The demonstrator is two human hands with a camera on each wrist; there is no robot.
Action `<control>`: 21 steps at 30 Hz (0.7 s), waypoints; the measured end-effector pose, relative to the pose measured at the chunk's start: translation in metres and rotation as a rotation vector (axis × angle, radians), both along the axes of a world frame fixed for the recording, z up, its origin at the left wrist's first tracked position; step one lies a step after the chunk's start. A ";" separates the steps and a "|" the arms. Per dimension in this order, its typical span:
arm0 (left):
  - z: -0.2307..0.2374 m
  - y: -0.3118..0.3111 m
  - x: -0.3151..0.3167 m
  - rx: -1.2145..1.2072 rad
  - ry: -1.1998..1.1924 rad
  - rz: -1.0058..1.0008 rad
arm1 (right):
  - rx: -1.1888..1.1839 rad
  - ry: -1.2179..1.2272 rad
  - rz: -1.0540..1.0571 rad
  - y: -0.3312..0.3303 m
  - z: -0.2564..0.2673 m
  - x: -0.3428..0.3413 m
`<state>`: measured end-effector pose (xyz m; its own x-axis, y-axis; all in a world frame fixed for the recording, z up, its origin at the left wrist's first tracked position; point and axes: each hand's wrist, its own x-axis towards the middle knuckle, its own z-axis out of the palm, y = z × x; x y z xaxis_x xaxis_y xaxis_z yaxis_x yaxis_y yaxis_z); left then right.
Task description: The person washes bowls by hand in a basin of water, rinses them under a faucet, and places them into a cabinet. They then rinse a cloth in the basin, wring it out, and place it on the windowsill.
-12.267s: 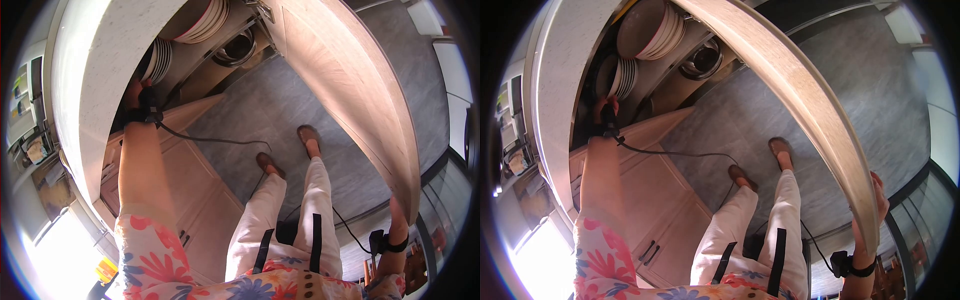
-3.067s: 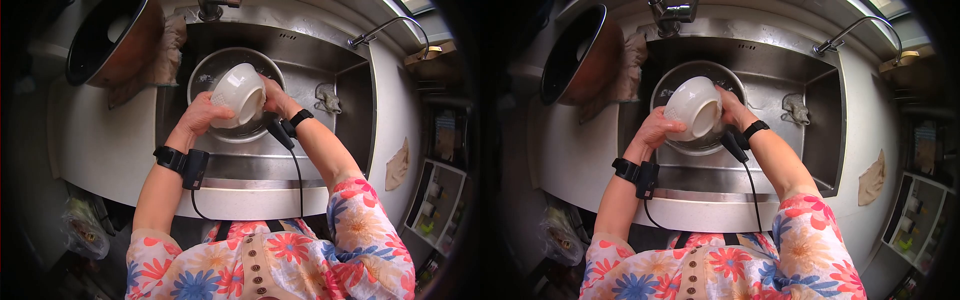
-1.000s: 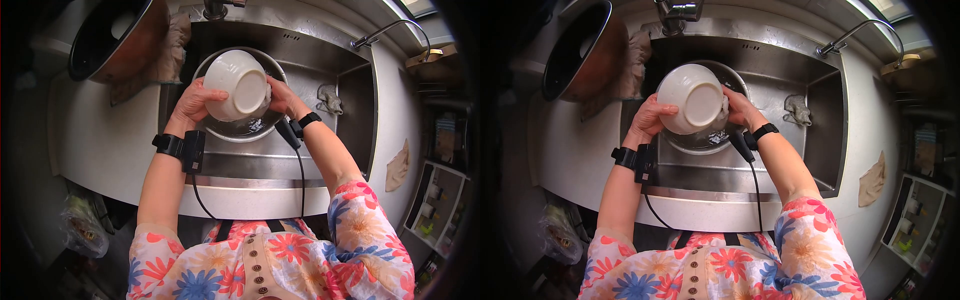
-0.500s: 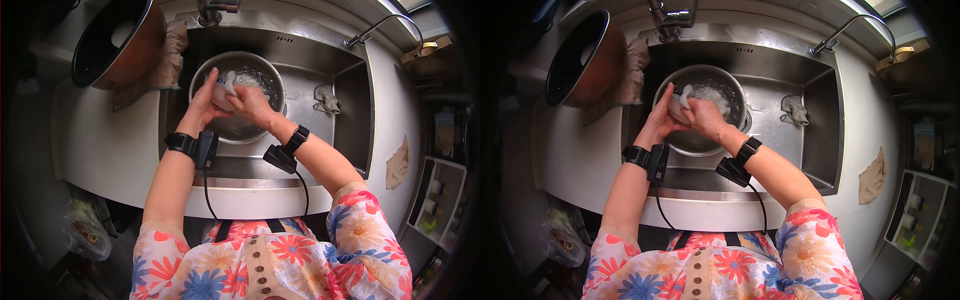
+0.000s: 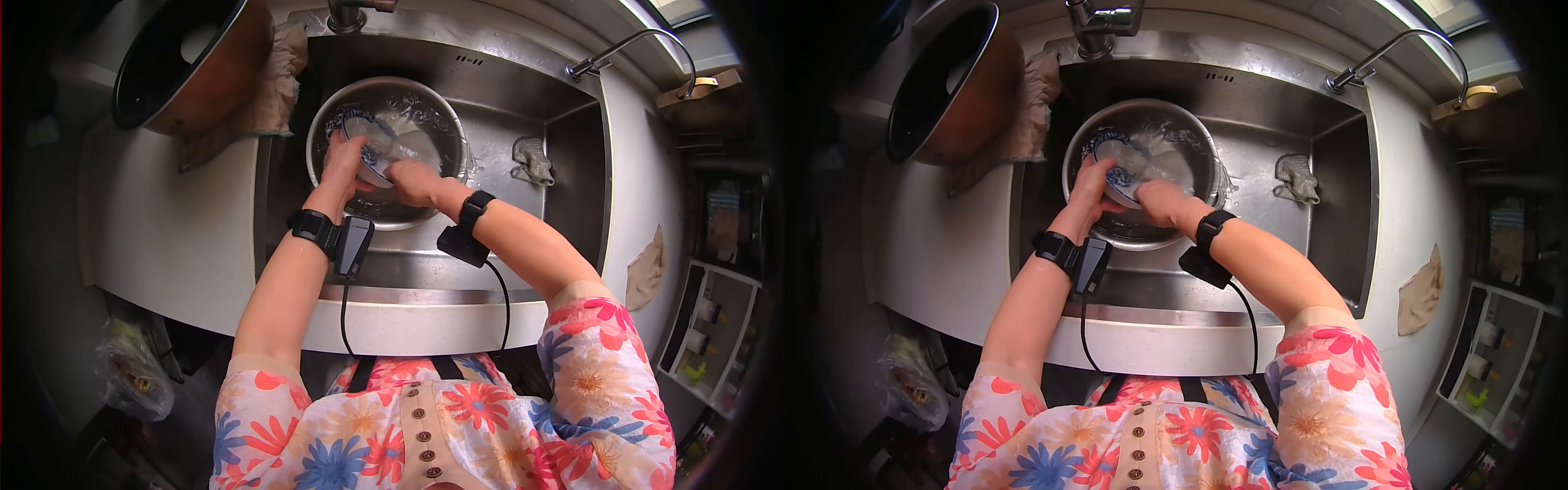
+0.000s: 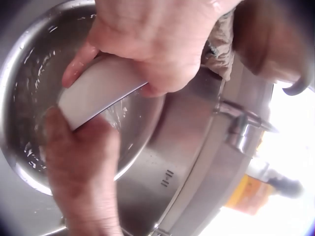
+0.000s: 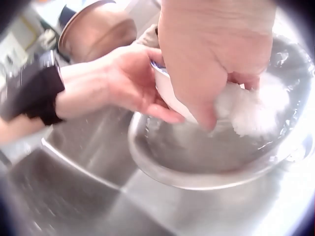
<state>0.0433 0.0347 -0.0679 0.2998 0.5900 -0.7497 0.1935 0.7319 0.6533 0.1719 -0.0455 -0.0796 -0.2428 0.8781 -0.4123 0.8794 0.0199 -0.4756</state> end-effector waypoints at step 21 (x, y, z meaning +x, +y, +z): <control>0.002 -0.008 0.000 0.256 0.204 0.021 | -0.348 1.005 -0.489 0.001 0.032 -0.017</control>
<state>0.0429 0.0264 -0.0658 0.1441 0.7716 -0.6196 0.3262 0.5541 0.7659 0.1549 -0.0443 -0.0472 -0.2640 0.8456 -0.4640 -0.0174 -0.4852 -0.8742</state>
